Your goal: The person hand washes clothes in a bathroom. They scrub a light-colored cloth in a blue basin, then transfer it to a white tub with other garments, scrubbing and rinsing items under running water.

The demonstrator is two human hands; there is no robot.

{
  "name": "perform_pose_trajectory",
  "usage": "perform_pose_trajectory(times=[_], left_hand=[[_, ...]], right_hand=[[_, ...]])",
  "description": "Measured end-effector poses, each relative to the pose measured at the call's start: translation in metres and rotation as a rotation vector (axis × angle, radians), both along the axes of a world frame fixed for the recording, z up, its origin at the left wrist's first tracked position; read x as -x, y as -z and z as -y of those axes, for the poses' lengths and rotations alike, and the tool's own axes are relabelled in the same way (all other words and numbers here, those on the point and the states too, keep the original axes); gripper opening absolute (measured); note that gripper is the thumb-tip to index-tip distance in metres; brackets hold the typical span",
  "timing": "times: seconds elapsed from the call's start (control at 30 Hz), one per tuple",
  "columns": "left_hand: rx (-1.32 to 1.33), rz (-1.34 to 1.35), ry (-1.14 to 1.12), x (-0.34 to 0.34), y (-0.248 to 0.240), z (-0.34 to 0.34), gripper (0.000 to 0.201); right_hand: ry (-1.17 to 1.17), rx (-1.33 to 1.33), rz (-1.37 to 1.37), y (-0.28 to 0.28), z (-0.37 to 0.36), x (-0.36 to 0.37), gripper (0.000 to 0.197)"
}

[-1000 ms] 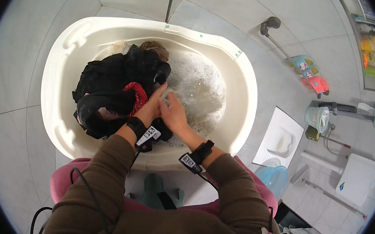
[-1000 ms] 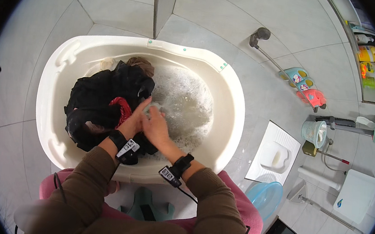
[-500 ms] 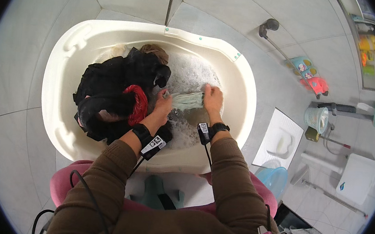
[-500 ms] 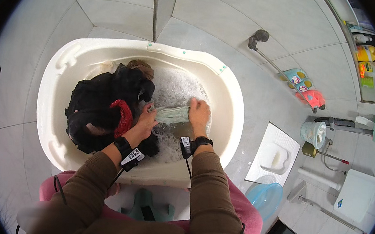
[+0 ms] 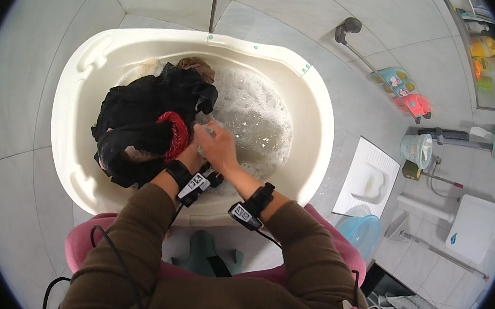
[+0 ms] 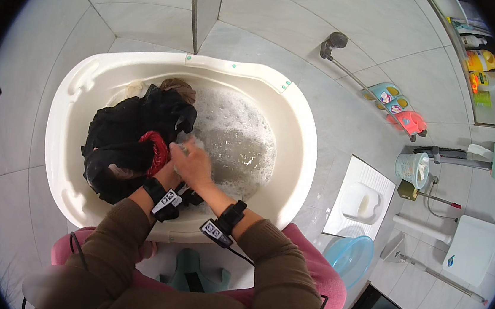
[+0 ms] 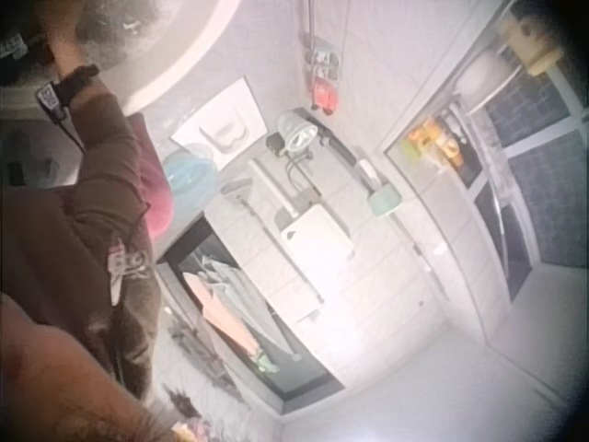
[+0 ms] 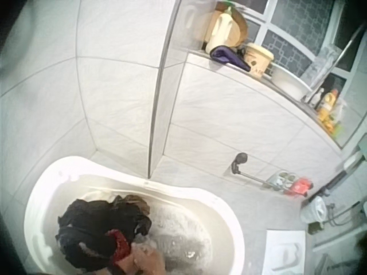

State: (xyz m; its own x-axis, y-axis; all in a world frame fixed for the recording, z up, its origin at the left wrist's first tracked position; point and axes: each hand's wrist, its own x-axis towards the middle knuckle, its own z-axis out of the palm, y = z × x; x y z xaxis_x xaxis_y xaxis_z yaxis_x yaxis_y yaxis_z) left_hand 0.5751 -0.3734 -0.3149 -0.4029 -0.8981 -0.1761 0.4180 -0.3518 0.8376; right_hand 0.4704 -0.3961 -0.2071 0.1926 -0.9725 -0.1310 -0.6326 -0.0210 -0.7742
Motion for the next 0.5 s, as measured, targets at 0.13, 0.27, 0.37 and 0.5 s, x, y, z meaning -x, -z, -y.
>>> perform_pose_trajectory(times=[0.13,0.27,0.37,0.5], left_hand=[[-0.761,0.06,-0.422,0.066,-0.026,0.02,0.027],[-0.706,0.14,-0.443,0.057,-0.045,0.021,0.029],[-0.819,0.144,-0.469,0.044,-0.043,0.019,0.04],[-1.021,0.055,-0.381,0.039,-0.031,0.017,0.056]], right_hand=[[0.203,-0.056,-0.39,0.031,0.063,0.058,0.046],[0.352,-0.208,-0.38,0.07,0.083,0.136,0.051],[0.365,-0.172,-0.26,0.098,0.068,0.156,0.051],[0.395,-0.236,-0.165,0.112,0.033,0.108,0.05]])
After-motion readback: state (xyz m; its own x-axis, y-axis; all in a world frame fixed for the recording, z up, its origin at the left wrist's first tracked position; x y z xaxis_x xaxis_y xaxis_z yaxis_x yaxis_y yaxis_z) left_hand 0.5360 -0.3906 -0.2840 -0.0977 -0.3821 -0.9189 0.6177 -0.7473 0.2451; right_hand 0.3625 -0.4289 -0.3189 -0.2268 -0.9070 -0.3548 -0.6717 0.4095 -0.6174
